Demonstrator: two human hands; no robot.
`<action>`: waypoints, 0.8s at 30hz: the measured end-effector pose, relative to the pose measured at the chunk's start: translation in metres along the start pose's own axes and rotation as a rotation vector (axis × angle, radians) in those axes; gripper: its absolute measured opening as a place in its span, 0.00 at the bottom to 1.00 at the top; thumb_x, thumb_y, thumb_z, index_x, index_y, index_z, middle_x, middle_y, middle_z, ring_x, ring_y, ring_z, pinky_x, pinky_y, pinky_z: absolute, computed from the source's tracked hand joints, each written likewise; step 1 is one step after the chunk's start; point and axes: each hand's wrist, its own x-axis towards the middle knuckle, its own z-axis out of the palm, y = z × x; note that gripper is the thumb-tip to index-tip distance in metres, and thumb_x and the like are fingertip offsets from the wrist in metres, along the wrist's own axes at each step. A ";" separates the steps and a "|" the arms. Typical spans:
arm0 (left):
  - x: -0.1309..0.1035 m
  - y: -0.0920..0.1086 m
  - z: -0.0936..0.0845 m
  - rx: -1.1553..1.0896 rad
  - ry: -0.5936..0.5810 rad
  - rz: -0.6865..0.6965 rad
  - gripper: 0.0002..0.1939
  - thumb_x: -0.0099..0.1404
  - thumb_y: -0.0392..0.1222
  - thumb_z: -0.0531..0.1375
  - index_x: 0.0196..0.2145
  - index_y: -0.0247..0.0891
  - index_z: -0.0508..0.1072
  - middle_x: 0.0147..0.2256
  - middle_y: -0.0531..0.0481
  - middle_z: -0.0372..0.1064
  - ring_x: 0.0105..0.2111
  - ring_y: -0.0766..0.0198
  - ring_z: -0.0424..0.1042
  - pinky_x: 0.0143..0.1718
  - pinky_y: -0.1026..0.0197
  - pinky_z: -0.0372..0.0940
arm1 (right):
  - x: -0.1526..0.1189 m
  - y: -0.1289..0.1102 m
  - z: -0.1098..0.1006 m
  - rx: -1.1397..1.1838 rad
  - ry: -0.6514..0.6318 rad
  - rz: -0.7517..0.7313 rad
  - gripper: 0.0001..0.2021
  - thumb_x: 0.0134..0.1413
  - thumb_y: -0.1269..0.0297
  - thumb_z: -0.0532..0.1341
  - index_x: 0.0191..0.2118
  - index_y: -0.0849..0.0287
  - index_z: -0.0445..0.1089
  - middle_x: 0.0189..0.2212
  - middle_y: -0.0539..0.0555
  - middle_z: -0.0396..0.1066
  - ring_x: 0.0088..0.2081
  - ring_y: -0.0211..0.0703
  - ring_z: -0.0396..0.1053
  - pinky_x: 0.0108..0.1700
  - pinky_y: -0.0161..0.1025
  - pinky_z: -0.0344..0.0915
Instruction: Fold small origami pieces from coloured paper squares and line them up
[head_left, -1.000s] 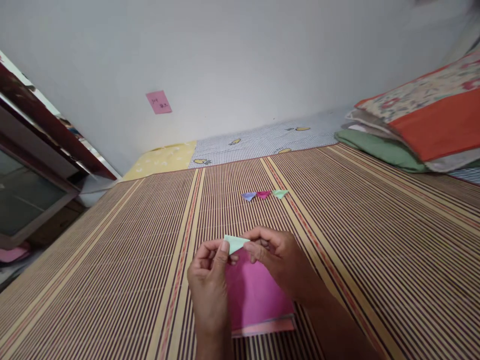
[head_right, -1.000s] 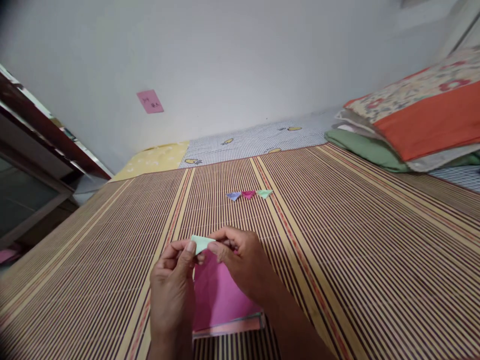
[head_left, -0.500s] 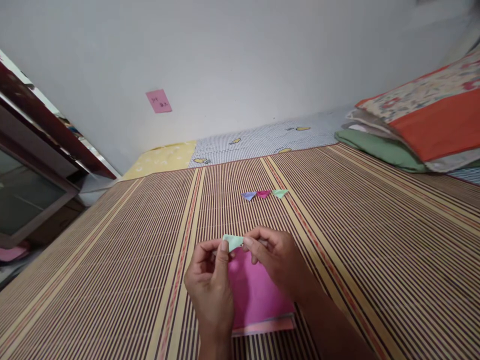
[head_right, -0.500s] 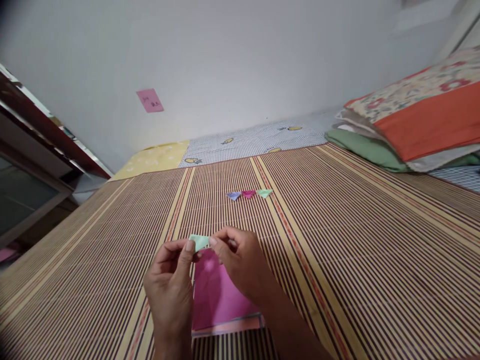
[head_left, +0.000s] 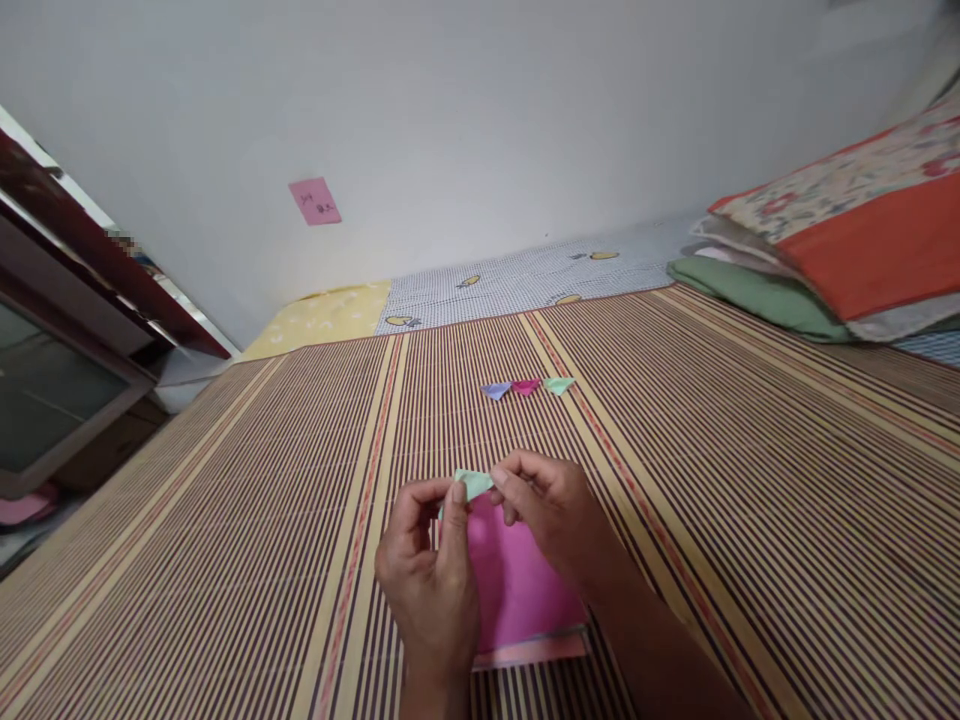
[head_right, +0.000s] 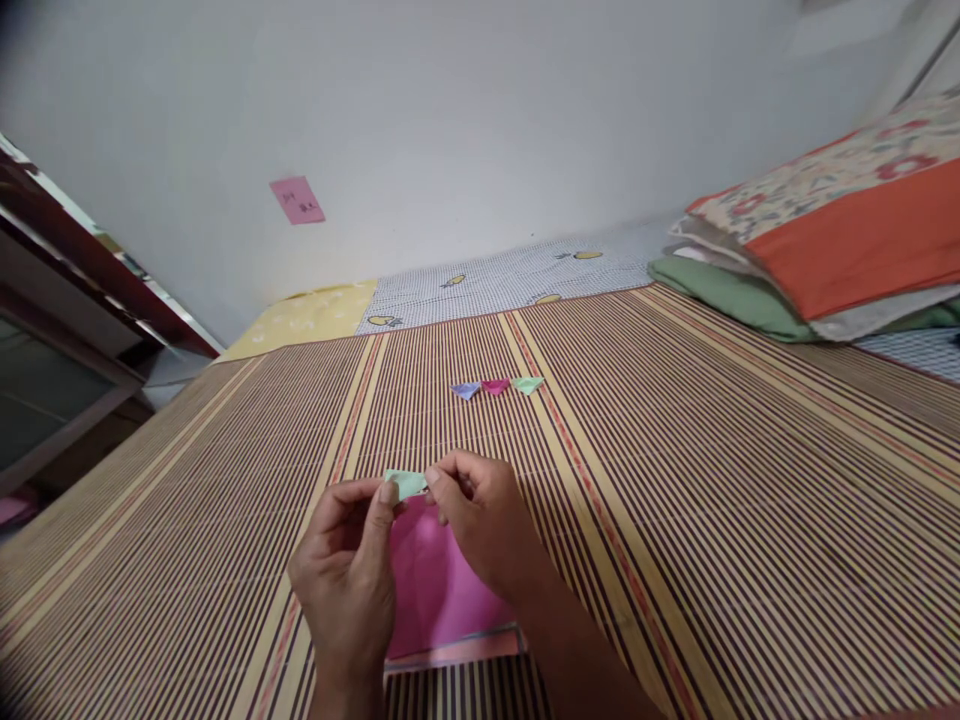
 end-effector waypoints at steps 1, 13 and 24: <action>0.000 0.000 0.000 -0.005 -0.002 -0.012 0.07 0.64 0.44 0.67 0.36 0.39 0.77 0.32 0.50 0.76 0.32 0.62 0.75 0.35 0.61 0.71 | 0.000 0.000 0.000 -0.008 0.003 -0.001 0.14 0.62 0.63 0.58 0.26 0.59 0.69 0.19 0.46 0.64 0.23 0.36 0.62 0.27 0.34 0.58; 0.010 -0.012 -0.005 -0.259 -0.091 -0.339 0.11 0.62 0.47 0.69 0.33 0.36 0.75 0.26 0.53 0.71 0.27 0.66 0.71 0.33 0.66 0.67 | 0.000 0.012 0.002 -0.194 0.019 -0.089 0.19 0.69 0.58 0.50 0.26 0.57 0.64 0.20 0.48 0.64 0.20 0.37 0.62 0.25 0.36 0.56; 0.003 0.005 0.008 -0.169 -0.178 -0.191 0.11 0.65 0.47 0.66 0.41 0.38 0.75 0.30 0.51 0.74 0.29 0.64 0.74 0.33 0.63 0.70 | 0.001 0.007 0.002 0.081 0.020 -0.062 0.10 0.60 0.62 0.63 0.28 0.59 0.72 0.24 0.48 0.70 0.27 0.38 0.68 0.31 0.35 0.64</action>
